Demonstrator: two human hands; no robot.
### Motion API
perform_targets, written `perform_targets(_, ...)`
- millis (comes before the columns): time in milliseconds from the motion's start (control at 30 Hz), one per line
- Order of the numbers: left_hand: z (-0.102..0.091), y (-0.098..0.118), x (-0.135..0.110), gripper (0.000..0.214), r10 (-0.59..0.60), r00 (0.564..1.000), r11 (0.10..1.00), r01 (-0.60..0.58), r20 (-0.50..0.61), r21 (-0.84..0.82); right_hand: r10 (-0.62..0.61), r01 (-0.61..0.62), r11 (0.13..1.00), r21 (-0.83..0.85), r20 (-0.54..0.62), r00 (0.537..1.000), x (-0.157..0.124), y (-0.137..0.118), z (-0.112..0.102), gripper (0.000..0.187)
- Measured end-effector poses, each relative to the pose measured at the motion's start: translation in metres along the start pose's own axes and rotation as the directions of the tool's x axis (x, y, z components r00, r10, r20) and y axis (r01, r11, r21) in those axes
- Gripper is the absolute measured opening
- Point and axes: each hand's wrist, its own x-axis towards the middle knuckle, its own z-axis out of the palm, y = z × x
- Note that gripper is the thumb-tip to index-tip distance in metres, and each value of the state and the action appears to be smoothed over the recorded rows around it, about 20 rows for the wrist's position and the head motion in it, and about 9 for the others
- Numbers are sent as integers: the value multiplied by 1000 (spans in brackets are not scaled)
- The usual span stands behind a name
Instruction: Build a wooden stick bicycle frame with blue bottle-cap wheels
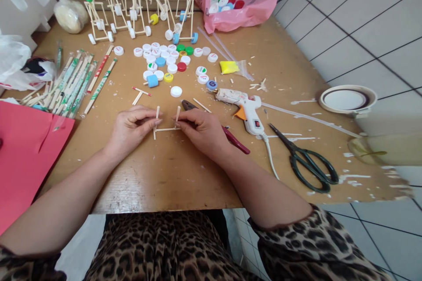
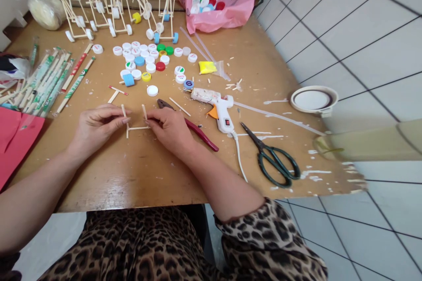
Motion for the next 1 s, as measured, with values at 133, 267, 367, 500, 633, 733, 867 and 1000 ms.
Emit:
perform_targets(133, 0, 0, 0, 7, -8, 1000, 1000, 8, -5, 0, -6, 6, 1000, -6, 14, 1000, 0, -1, -1, 21)
perform_targets(267, 0, 0, 0, 8, -3, 1000, 1000, 3, -3, 1, -2, 2, 1000, -20, 18, 1000, 0, -1, -1, 20)
perform_targets(367, 0, 0, 0, 8, -5, 1000, 1000, 5, -2, 0, -7, 7, 1000, -26, 16, 1000, 0, -1, -1, 20)
perform_targets(500, 0, 0, 1, 8, -9, 1000, 1000, 9, 5, 0, -22, 23, 999, -33, 16, 1000, 1, 0, 0, 20)
perform_targets(633, 0, -1, 1, 8, 2, 1000, 1000, -2, 4, -2, -29, 29, 999, -40, 14, 999, 1, 1, 0, 19)
perform_targets(733, 0, -1, 1, 8, 1, 1000, 1000, -1, -3, 1, -22, 23, 999, -43, 17, 1000, 1, 1, 0, 19)
perform_targets(867, 1, -1, 1, 8, -5, 1000, 1000, 5, 1, -5, -32, 33, 998, -52, 19, 999, 1, 0, 0, 20)
perform_targets(1000, 0, 0, 1, 9, -3, 1000, 1000, 3, 1, -8, -34, 35, 997, -68, 19, 999, 2, -1, 1, 21)
